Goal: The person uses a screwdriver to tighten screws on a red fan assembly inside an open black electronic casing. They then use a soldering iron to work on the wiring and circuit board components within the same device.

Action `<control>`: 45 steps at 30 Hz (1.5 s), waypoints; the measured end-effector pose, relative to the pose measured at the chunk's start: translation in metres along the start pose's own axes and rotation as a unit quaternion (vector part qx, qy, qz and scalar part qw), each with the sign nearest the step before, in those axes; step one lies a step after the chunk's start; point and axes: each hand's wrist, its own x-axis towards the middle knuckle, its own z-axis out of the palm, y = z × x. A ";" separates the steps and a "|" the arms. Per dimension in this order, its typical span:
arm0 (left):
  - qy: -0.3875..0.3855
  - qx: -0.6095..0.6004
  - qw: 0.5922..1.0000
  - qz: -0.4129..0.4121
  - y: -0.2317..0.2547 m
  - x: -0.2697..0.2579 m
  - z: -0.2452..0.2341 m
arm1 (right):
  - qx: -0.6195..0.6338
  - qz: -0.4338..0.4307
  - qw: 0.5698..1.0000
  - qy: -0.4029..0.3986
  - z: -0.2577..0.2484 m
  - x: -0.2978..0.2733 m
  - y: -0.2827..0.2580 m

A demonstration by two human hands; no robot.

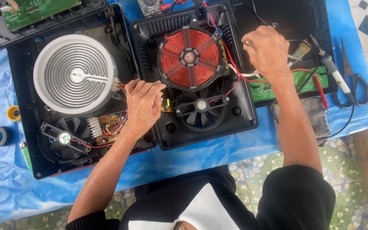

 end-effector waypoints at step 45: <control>0.036 -0.028 0.999 0.014 -0.022 -0.012 0.023 | 0.106 0.232 0.913 -0.317 0.026 -0.015 -0.021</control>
